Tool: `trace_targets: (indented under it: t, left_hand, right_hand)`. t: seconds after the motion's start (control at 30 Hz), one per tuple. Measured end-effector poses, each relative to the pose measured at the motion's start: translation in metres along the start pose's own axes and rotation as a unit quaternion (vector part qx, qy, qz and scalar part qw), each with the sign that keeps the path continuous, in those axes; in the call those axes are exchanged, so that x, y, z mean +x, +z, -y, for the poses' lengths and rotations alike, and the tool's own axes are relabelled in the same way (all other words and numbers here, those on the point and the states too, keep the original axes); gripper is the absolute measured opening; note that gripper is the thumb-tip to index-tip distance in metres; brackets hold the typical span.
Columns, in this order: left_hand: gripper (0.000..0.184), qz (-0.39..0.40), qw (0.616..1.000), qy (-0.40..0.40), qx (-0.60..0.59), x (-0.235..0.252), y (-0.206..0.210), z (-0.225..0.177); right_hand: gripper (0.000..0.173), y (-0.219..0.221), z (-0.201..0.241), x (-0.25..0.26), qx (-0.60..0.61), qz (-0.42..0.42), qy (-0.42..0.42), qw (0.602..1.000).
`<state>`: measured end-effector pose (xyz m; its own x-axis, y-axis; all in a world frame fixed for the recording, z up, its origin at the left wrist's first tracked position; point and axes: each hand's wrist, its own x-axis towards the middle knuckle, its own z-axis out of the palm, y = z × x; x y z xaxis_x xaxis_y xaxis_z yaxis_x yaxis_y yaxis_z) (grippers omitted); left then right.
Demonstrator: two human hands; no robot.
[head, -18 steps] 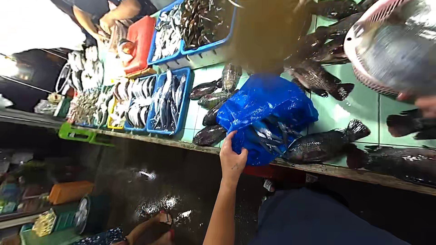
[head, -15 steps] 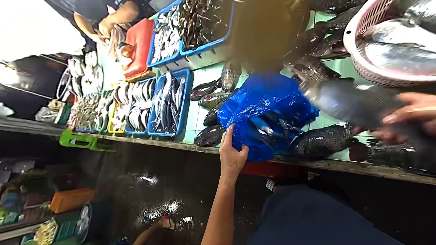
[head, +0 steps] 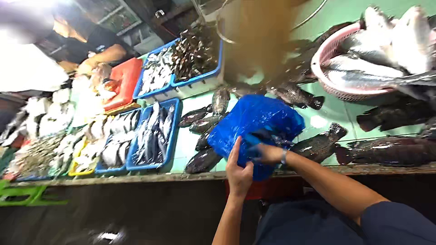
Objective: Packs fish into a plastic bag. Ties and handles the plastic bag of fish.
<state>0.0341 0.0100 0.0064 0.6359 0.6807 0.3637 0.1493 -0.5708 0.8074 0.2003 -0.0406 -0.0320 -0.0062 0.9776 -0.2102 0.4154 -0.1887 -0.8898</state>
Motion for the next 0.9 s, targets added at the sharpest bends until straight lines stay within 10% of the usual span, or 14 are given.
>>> trace_targets:
  t: [0.17, 0.3, 0.63, 0.9]
  left_hand:
    - [0.065, -0.016, 0.998, -0.036, -0.043, -0.036, 0.017, 0.017]
    - [0.054, -0.076, 0.992, -0.086, -0.048, -0.057, 0.040, 0.032]
    - [0.044, -0.108, 0.989, -0.098, 0.011, -0.037, 0.081, 0.011]
    - [0.059, -0.010, 0.988, -0.049, 0.146, 0.006, 0.063, -0.005]
  right_hand:
    - [0.033, -0.109, -0.032, -0.147, 0.046, -0.190, -0.009, 0.981]
    - [0.032, -0.208, -0.046, -0.229, -0.217, -0.426, 0.146, 0.866]
    - [0.092, -0.363, -0.112, -0.125, -0.306, -0.328, 0.320, 0.834]
    - [0.056, -0.410, -0.117, -0.143, -0.085, -0.376, 0.167, 0.907]
